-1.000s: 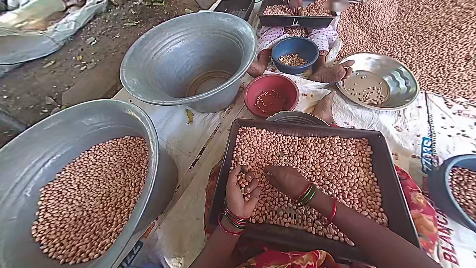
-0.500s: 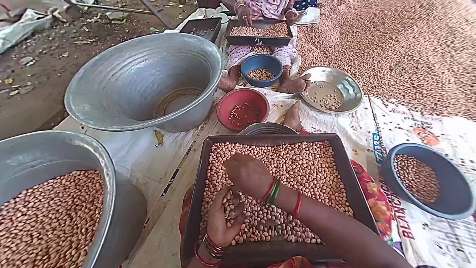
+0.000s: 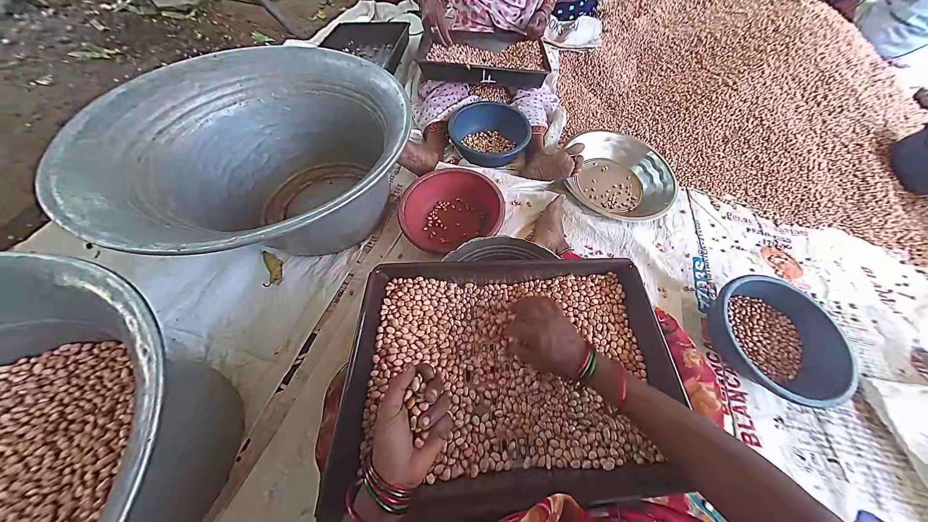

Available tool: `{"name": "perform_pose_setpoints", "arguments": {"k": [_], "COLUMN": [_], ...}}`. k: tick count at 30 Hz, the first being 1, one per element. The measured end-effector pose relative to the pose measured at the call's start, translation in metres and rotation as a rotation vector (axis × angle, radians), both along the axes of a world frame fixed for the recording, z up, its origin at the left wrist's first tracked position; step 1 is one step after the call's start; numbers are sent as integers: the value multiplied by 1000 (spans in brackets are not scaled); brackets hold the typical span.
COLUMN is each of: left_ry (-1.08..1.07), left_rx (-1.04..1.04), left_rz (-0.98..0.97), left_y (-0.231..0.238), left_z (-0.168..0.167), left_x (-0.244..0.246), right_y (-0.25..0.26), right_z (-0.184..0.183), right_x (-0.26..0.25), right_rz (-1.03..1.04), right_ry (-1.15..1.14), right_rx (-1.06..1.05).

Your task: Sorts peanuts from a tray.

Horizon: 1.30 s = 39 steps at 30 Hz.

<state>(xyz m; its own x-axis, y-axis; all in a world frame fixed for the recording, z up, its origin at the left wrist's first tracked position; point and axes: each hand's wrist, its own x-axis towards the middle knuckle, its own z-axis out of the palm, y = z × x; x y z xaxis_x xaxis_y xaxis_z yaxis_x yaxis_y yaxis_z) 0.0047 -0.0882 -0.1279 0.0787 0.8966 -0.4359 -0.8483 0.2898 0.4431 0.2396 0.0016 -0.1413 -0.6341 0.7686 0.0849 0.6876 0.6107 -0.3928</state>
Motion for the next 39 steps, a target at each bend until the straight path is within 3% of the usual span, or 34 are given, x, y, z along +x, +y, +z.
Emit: {"name": "perform_pose_setpoints", "arguments": {"k": [3,6,12,19,23,27,31,33,37,39], "left_ry": [11,28,54,61,29,25,12,6,24,44], "left_rx": [-18,-48,-71,-86,-109,-93,-91,-89,-112,-131], "left_rz": [10,26,24,38,17,-30,-32,-30,-56,-97], "left_y": [2,3,3,4,3,1,1,1,1,2], "left_z": [2,4,5,8,11,10,11,11,13,14], "left_x": [2,3,4,5,4,4,2,2,3,3], "right_y": [27,27,14,16,18,32,38,34,21,19], "right_z": [32,42,44,3,21,41,64,54,31,43], "right_x": [48,65,38,12,1,-6,-12,-16,-10,-17], "right_rz": [-238,-283,-257,-122,-242,-287,-236,-195,-232,-248], "right_ry": [90,180,131,-173,-130,-72,-379,-513,-340,-182], "right_rx": [60,135,-79,123,-15,98,-338,-421,-223,-167]}}
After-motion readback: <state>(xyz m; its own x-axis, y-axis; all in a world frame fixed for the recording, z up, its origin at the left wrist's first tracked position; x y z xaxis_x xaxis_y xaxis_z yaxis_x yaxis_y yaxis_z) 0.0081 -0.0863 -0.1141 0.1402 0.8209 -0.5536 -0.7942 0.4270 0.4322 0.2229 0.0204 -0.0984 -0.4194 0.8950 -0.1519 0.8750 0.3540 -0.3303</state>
